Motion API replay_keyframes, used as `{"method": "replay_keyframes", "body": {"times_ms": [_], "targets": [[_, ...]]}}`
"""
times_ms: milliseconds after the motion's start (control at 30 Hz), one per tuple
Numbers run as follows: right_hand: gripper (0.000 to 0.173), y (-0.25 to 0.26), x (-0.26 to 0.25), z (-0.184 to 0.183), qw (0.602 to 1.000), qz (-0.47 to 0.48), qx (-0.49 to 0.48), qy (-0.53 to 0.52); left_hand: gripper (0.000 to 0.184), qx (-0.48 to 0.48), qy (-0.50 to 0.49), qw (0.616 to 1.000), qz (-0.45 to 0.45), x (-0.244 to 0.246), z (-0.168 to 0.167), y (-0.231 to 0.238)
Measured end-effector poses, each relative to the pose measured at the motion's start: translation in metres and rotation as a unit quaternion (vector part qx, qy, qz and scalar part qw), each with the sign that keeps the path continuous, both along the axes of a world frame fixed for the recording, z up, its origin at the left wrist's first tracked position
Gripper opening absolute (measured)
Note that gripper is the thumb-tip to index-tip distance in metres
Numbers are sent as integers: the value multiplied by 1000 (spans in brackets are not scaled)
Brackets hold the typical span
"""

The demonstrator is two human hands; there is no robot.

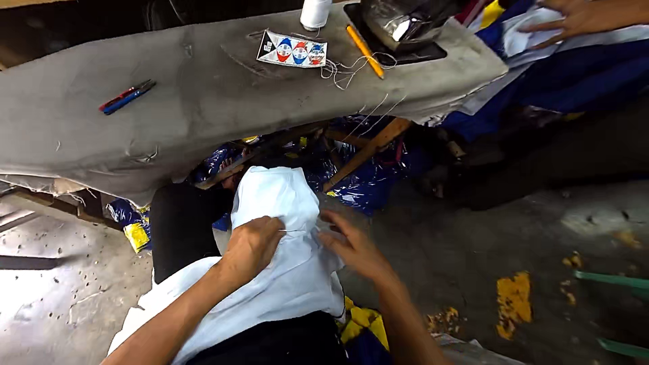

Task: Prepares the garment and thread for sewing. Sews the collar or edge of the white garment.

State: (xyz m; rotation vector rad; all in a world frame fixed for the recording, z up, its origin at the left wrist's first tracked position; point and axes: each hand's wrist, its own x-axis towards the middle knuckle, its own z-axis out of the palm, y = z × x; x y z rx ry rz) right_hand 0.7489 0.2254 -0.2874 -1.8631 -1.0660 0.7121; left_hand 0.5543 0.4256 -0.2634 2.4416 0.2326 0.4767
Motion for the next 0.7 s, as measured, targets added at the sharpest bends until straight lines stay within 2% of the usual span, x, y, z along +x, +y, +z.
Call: {"method": "replay_keyframes", "body": {"times_ms": [67,133,200,267,333,400,433,500,600,700], "targets": [[65,16,-13,0,999,27,31,-1,26,-117,-1,992,39,-9,16,20],[59,33,-24,3,997,9,67,-26,25,-194,22,979,64,-17,24,43],[60,53,-29,10,994,0,93,-64,27,-127,29,987,95,-20,26,54],[61,70,-33,14,992,12,85,-91,28,-25,-41,993,107,-16,27,45],[63,78,-33,17,991,38,75,-104,29,4,-93,993,75,-5,30,28],[69,80,-28,19,989,77,68,-103,44,50,-63,993,82,9,21,20],[71,79,-24,18,987,100,72,-101,46,76,-41,992,96,15,14,23],[65,78,-9,17,982,131,82,-108,32,93,-31,990,104,21,5,32],[52,83,0,21,973,134,107,-151,21,-12,-61,997,38,13,22,42],[40,98,-6,48,960,185,149,-149,20,-126,-115,985,-28,6,54,56]]}}
